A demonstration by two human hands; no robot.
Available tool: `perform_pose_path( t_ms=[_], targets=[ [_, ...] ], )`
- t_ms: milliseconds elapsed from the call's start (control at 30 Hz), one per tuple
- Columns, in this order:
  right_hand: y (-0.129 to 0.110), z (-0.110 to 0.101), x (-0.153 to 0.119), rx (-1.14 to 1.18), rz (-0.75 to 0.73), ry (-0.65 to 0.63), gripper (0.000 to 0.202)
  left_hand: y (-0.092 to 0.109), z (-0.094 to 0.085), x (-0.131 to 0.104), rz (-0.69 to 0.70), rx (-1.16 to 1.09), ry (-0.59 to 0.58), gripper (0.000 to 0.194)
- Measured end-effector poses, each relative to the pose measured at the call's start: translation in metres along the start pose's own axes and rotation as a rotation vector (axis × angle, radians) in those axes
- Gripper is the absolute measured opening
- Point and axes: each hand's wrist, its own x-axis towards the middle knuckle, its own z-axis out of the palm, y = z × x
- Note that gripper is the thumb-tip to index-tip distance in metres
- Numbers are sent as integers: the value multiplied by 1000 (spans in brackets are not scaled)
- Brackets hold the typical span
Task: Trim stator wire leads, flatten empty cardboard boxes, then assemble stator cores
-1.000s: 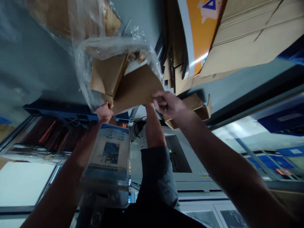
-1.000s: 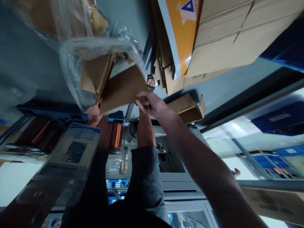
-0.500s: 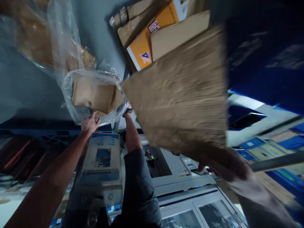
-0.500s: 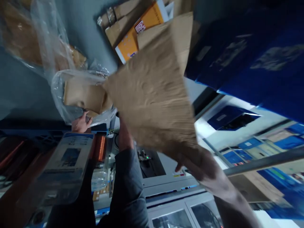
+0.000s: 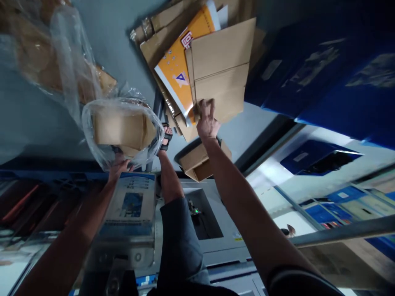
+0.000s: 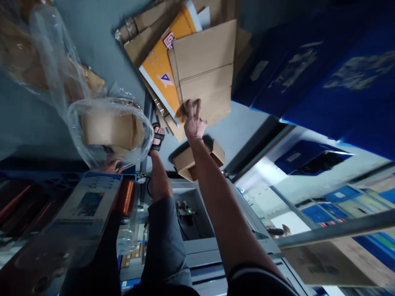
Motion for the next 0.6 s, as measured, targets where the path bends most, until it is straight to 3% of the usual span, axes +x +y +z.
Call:
perform_pose_path(
  t_ms=[133, 267, 333, 433, 533, 600],
  targets=[
    [6, 16, 12, -141, -39, -53, 105, -1, 11, -5, 14, 51, -50, 33],
    [22, 7, 9, -214, -122, -38, 108, 14, -4, -4, 107, -18, 23, 39],
    [30, 0, 4, -220, -140, -12, 107, 19, -28, 1, 135, -90, 120, 35],
    [35, -8, -18, -158, -164, 106, 95, 12, -82, 20, 53, -199, 370, 29],
    [21, 0, -52, -27, -240, 226, 75, -16, -146, 63, -159, -304, 657, 44],
    [-3, 21, -71, 28, -299, 179, 70, -43, -180, 102, -300, -378, 753, 44]
  ],
)
